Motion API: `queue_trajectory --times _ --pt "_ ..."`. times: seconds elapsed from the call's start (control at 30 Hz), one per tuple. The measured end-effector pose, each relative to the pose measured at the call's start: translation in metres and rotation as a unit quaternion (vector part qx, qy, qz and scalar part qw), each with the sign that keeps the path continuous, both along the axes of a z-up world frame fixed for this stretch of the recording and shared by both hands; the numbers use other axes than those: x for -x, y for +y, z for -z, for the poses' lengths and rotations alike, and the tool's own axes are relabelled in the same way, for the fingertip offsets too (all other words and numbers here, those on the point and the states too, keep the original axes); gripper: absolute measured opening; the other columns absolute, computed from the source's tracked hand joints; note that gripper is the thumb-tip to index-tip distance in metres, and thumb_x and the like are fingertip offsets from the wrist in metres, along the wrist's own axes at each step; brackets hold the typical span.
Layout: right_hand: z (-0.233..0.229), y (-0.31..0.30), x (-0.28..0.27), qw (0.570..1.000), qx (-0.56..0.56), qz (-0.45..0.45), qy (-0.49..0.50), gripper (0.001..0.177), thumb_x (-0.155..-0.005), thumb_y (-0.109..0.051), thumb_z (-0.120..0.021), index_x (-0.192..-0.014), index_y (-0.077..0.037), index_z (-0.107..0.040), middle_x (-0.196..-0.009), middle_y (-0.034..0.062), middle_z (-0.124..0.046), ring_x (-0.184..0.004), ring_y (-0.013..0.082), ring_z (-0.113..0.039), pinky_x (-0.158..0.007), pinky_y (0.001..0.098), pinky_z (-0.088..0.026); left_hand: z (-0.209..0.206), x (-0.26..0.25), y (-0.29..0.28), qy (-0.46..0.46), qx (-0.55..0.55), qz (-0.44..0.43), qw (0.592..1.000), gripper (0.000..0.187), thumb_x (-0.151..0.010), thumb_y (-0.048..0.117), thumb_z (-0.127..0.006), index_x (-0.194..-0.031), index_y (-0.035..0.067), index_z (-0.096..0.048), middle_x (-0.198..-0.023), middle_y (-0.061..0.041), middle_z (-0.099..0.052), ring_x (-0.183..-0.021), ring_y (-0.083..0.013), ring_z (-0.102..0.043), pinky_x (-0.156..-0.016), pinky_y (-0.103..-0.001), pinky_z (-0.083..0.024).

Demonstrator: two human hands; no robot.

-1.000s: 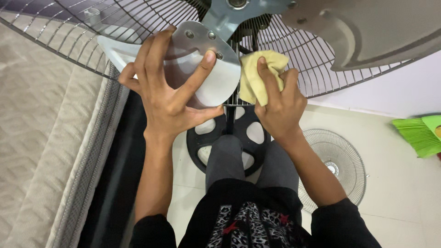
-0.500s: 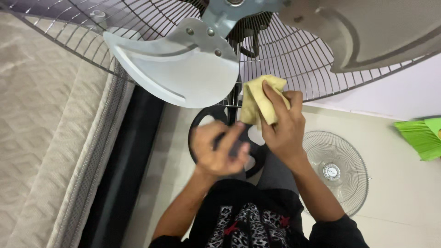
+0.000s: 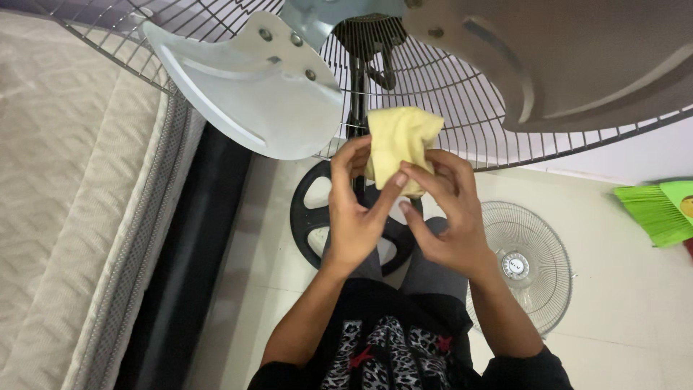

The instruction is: The person wipes the metal cage and blades of a standing fan using a yellow cloth. They rotate the fan head to access different sections and continue wiping the blades and cage throughout the clip.

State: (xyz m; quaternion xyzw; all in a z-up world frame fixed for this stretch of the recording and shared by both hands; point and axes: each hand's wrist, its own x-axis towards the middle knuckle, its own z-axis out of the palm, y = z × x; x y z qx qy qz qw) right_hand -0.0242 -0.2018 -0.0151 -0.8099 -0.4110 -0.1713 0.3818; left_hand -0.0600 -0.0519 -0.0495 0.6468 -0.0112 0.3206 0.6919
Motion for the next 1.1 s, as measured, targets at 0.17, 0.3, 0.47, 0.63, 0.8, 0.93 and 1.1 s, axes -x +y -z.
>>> queue_trajectory --times 0.17,0.3,0.47,0.63,0.8,0.93,1.1 --pt "0.007 -0.009 -0.006 0.979 -0.123 -0.061 0.15 0.064 -0.096 -0.002 -0.067 -0.155 -0.003 -0.042 -0.145 0.0137 -0.048 -0.135 0.0267 -0.057 -0.111 0.0385 -0.055 0.009 -0.001 0.005 -0.051 0.057 0.028 0.997 0.059 -0.098 -0.002 -0.075 -0.146 0.002 -0.041 -0.131 -0.013 -0.062 -0.123 -0.0209 -0.063 -0.107 -0.035 -0.051" --pt "0.014 -0.006 -0.005 0.963 -0.164 -0.044 0.207 0.075 -0.1 -0.003 -0.07 -0.164 -0.003 -0.031 -0.148 0.0135 -0.049 -0.13 0.0242 -0.06 -0.111 0.0397 -0.054 0.017 0.005 0.004 -0.063 0.072 0.048 0.994 0.059 -0.097 -0.006 -0.075 -0.145 0.003 -0.042 -0.131 -0.012 -0.061 -0.121 -0.02 -0.063 -0.106 -0.036 -0.052" --pt "0.006 -0.003 -0.002 0.954 -0.179 -0.066 0.232 0.088 -0.096 -0.004 -0.074 -0.167 -0.003 -0.021 -0.153 0.0133 -0.047 -0.136 0.0254 -0.059 -0.114 0.0415 -0.051 0.025 0.011 0.005 -0.089 0.089 0.074 0.989 0.061 -0.097 -0.01 -0.074 -0.147 0.004 -0.042 -0.132 -0.011 -0.059 -0.117 -0.0185 -0.062 -0.103 -0.034 -0.051" --pt "-0.004 -0.006 0.001 0.937 -0.144 -0.099 0.302 0.088 -0.093 -0.004 -0.073 -0.164 0.0 -0.022 -0.153 0.0154 -0.047 -0.142 0.0261 -0.053 -0.118 0.0411 -0.045 0.025 0.014 0.007 -0.106 0.095 0.11 0.984 0.063 -0.096 -0.011 -0.073 -0.149 0.004 -0.041 -0.132 -0.011 -0.058 -0.121 -0.0191 -0.06 -0.108 -0.035 -0.05" --pt "-0.003 -0.005 -0.002 0.913 -0.13 -0.064 0.381 0.071 -0.097 -0.001 -0.064 -0.161 0.001 -0.032 -0.143 0.0159 -0.06 -0.133 0.0217 -0.06 -0.114 0.0371 -0.048 0.019 0.011 0.017 -0.071 0.047 0.113 0.99 0.073 -0.092 -0.006 -0.074 -0.153 0.004 -0.035 -0.129 -0.009 -0.058 -0.121 -0.0193 -0.06 -0.107 -0.035 -0.05" --pt "-0.002 -0.001 0.002 0.911 -0.138 -0.039 0.388 0.06 -0.098 0.003 -0.061 -0.155 0.004 -0.042 -0.136 0.0159 -0.066 -0.125 0.0208 -0.064 -0.105 0.0351 -0.053 0.023 0.011 0.021 -0.034 0.02 0.134 0.99 0.057 -0.096 -0.004 -0.077 -0.146 0.002 -0.049 -0.128 -0.013 -0.06 -0.119 -0.0203 -0.064 -0.105 -0.034 -0.054" --pt "0.002 0.007 0.005 0.919 -0.165 -0.016 0.357 0.055 -0.097 0.004 -0.064 -0.149 0.006 -0.047 -0.136 0.0176 -0.067 -0.126 0.0232 -0.066 -0.105 0.0356 -0.055 0.034 0.004 0.023 -0.002 0.047 0.133 0.99 0.042 -0.1 0.0 -0.078 -0.137 -0.004 -0.057 -0.123 -0.016 -0.067 -0.114 -0.0203 -0.069 -0.1 -0.032 -0.056"
